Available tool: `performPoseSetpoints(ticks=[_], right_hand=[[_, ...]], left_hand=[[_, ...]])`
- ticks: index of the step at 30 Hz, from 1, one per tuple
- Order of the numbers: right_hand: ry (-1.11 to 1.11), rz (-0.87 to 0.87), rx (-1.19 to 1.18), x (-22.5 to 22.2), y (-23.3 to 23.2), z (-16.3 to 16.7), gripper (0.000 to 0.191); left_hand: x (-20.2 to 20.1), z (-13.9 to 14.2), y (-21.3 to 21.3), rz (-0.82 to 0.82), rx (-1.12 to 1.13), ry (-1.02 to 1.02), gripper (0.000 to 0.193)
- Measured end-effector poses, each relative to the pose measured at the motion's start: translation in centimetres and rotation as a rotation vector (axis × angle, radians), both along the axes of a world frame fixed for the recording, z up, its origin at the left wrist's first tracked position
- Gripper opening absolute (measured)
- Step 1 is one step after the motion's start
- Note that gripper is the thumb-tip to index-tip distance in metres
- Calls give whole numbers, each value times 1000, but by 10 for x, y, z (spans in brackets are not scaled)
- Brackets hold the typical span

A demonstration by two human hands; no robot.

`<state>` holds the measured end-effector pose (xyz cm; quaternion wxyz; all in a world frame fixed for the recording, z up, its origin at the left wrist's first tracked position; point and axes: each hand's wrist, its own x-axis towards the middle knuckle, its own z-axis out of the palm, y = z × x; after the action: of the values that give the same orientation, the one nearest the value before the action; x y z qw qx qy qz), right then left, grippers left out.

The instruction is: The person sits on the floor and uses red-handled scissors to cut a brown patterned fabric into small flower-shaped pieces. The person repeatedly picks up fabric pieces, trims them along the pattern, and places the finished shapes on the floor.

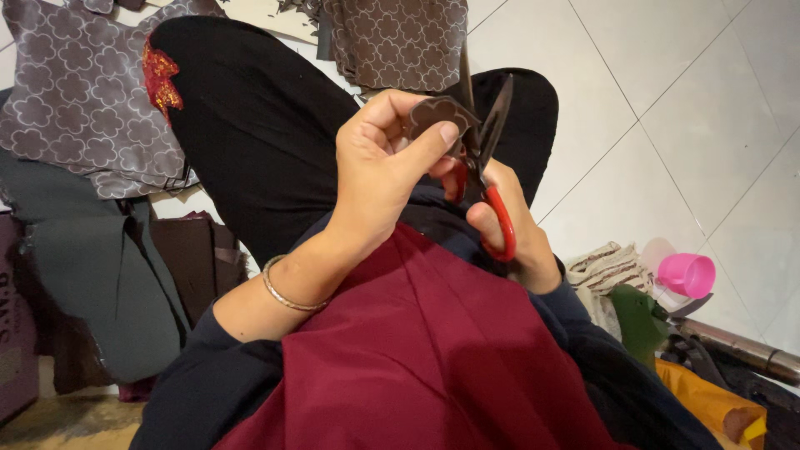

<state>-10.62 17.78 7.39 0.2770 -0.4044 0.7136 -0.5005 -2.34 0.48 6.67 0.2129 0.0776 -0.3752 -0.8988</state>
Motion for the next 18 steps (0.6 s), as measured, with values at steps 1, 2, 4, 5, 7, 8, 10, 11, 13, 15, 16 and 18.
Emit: performPoseSetpoints(ticks=[1,2,4,5,7,8,10,11,13,15,16,18], right_hand=[[4,5,1,1,-1,3,97],[9,10,3,1,-2,6,98],[18,22,7,2,-6,8,99],[23,26,8,2,-7,8,99],[-4,17,9,3,-8,8,101],[-18,13,9,4,-8,8,102],[-22,0,13,5,-7,7,102],[-23,-7,14,6,-6,7,102],[-48,-21,25,7,-5,8,102],[-52,-25,32,7,-6,8,102],[-44,-22,33,7,-7,9,102],[-47,-27,28,7,-8,10,103]], left_hand=[[0,1,0,2,3,15,12],[1,2,1,4,6,30,13],[2,3,1,3,-8,22,13],[2,4,1,2,-15,18,13],[2,5,2,4,-33,14,12],[3,5,2,6,-41,13,12],[3,7,2,5,-53,18,12],[4,7,1,5,-60,21,12],[5,9,1,-11,-41,22,11],[5,10,1,-21,-26,28,10],[6,10,1,-22,-21,33,10],[5,10,3,-29,2,43,10]])
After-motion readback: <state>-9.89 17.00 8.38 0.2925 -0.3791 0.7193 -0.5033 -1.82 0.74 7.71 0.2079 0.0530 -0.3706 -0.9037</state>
